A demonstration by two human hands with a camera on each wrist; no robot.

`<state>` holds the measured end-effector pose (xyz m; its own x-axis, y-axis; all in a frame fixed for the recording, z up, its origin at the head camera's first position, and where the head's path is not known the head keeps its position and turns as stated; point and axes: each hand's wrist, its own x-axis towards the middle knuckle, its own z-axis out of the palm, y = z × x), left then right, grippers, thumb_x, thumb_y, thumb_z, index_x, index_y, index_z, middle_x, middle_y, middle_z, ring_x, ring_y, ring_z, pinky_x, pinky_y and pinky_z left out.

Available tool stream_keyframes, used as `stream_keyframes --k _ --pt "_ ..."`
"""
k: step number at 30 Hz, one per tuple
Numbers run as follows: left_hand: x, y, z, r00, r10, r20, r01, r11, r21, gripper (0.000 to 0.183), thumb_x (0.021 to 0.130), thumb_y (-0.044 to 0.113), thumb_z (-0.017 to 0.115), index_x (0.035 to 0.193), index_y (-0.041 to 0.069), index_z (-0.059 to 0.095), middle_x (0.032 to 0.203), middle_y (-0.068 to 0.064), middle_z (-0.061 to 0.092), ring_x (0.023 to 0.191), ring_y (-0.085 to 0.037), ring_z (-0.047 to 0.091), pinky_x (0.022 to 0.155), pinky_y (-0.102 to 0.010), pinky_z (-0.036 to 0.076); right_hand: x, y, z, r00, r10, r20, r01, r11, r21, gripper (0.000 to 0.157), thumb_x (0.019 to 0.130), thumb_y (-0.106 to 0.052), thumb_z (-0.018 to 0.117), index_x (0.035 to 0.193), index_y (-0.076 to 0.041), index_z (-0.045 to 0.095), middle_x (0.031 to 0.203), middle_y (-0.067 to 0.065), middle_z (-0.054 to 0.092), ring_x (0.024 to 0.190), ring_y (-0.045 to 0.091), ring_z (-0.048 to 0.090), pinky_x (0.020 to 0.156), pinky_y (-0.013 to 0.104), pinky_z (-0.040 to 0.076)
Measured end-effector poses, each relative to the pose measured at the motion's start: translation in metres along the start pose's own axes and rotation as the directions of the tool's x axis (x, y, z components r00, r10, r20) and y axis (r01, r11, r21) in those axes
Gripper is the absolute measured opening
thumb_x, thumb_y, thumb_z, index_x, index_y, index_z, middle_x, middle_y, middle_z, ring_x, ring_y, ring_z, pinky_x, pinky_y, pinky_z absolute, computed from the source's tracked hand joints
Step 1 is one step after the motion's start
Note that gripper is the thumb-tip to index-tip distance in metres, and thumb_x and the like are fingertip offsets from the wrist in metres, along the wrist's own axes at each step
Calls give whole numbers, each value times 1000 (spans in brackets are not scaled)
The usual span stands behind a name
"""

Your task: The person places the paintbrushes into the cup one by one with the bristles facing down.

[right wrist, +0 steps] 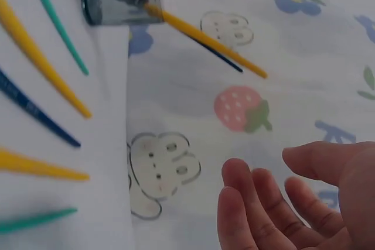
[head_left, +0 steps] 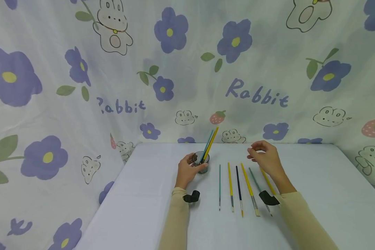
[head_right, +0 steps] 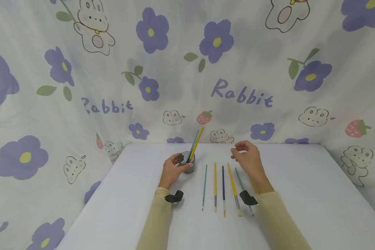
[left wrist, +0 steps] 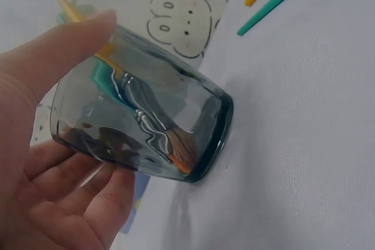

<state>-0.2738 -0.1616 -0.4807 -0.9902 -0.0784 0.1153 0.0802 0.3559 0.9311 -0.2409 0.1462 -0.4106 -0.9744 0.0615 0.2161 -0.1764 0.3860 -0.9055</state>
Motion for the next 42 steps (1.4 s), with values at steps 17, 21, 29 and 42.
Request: stream_keyframes --k 17,21,29,42 --pt "4 2 -2 1000 -10 8 10 1000 1 81 77 36 91 144 6 59 138 -15 66 134 -34 59 114 -46 52 -21 34 -53 999 20 -35 -25 984 -177 37 102 -25 65 125 4 60 112 27 71 73 1 71 65 16 59" --pt "3 2 -3 1000 -16 1 16 1000 -3 80 77 35 92 144 6 59 138 -15 66 134 -34 59 114 -46 52 -19 39 -60 999 50 -17 -53 966 -252 40 101 -24 66 127 6 60 114 28 72 76 8 72 63 19 58" --pt "4 1 -2 1000 -9 7 9 1000 -4 81 77 36 92 144 6 59 138 -15 66 134 -34 59 114 -46 52 -18 50 -71 989 139 44 -111 912 -394 49 99 -25 66 132 10 55 113 30 70 84 26 71 65 28 52" --pt "3 2 -1 1000 -21 11 21 1000 -23 81 76 34 92 145 6 58 139 -15 65 135 -34 58 115 -47 51 -18 64 -82 928 329 177 -205 844 -495 57 95 -20 68 134 15 47 113 33 66 84 28 70 69 39 56"
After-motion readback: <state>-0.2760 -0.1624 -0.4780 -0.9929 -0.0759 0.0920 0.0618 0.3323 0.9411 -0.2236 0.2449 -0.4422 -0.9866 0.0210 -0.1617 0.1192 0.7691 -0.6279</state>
